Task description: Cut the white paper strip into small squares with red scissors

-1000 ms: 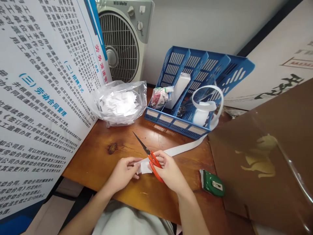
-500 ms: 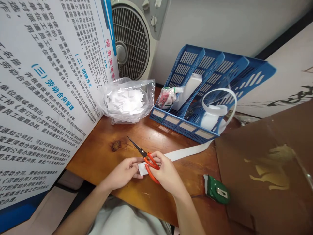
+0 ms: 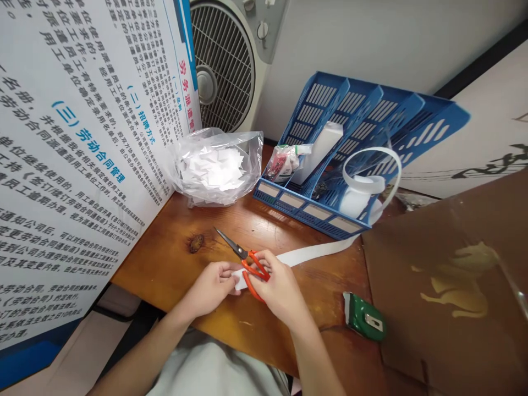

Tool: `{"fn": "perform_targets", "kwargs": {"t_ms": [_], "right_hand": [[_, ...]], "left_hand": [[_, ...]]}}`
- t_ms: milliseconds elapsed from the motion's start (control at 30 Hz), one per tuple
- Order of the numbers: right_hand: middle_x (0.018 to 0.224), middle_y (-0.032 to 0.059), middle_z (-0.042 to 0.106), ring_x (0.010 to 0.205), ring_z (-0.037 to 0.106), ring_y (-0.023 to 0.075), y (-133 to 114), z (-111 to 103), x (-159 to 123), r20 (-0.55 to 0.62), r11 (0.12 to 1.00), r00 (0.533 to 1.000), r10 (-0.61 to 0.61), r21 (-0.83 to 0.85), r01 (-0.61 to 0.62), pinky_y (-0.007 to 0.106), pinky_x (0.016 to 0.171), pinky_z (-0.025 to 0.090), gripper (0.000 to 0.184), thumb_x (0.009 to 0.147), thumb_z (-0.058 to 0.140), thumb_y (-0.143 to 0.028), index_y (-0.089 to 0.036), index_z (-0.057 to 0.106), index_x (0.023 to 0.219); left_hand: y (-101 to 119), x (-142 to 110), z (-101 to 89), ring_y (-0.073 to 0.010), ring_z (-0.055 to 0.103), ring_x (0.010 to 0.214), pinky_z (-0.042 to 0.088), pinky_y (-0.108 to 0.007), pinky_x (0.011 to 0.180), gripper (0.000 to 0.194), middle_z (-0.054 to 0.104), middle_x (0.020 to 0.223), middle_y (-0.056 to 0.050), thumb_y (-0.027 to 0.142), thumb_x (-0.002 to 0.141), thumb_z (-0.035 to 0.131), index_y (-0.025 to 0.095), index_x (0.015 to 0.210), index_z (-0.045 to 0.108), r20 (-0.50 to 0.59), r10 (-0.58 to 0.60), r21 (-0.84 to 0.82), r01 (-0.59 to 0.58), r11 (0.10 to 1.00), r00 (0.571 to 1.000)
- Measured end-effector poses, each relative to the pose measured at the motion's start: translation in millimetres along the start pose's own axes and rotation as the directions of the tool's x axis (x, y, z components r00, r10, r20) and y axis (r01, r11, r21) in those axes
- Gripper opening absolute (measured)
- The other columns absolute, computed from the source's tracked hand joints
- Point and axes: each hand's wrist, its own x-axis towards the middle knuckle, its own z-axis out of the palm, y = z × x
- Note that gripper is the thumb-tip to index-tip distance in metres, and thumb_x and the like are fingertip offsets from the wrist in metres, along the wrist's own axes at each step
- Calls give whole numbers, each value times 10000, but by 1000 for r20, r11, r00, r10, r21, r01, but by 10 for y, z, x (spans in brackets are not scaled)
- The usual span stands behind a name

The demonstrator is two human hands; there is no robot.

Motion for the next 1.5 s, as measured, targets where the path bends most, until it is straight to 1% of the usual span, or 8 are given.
{"fn": "perform_targets", "kwargs": {"t_ms": [133,233,367,500,633,800,1300,1500], "right_hand": [[877,47,755,803,714,216,87,-2,-181,-284,993,958,38,121,-4,318,739,561,318,798,825,-363,-219,600,969],[709,-9,671,620,618,148,179,93,-422,-432,944,876,212,321,-70,246,587,510,413,754,874,-473,-213,578,882],[566,-42,556,458,434,80,327,243,-770,-377,771,794,477,613,-172,188,429,333,456,742,879,-528,-194,571,771],[495,-61,451,431,371,76,472,236,-1070,-315,688,786,532,703,-183,195,411,292,424,756,865,-534,-178,636,766],[540,-62,456,460,379,87,469,201,-1156,-358,743,773,524,636,-209,206,422,303,438,750,865,-548,-183,687,914],[879,46,708,594,465,121,240,287,-911,-387,854,883,265,520,-28,249,532,407,487,669,907,-533,-218,643,930],[842,5,666,779,707,204,-117,541,-550,-531,898,805,266,440,-7,322,757,578,364,798,832,-302,-230,490,901],[780,-29,641,733,713,187,-64,541,-538,-550,897,808,212,437,63,311,709,592,390,828,814,-300,-238,428,834]], "left_hand": [[23,-12,-11,-223,749,968,619,-287,812,436,788,1096,-150,406,814,820,118,1136,755,-58,-7,-10,7,1000,998],[78,-53,-7,-235,743,1002,627,-284,804,435,788,1104,-147,402,812,821,122,1140,763,-50,-22,-34,21,999,999],[144,-123,-3,-233,740,1009,628,-283,810,419,786,1137,-140,402,827,807,135,1148,771,-35,-36,-28,35,999,999],[197,-181,-22,-246,737,1017,635,-309,827,426,794,1118,-132,410,820,817,148,1153,775,-45,-52,2,52,999,998],[244,-219,3,-249,733,1025,638,-315,830,432,797,1103,-118,425,820,817,163,1161,774,-23,-55,12,55,998,998],[285,-257,110,-227,734,981,633,-307,823,420,790,1130,-111,436,871,761,175,1201,757,24,-18,13,17,1000,1000],[230,-380,187,-232,757,1010,595,-331,906,413,785,1145,-111,304,979,591,196,1378,599,-99,121,223,-96,970,988],[146,-204,116,-198,736,893,621,-274,802,364,800,1008,-108,364,894,730,118,1161,757,-54,-25,-2,24,1000,998]]}}
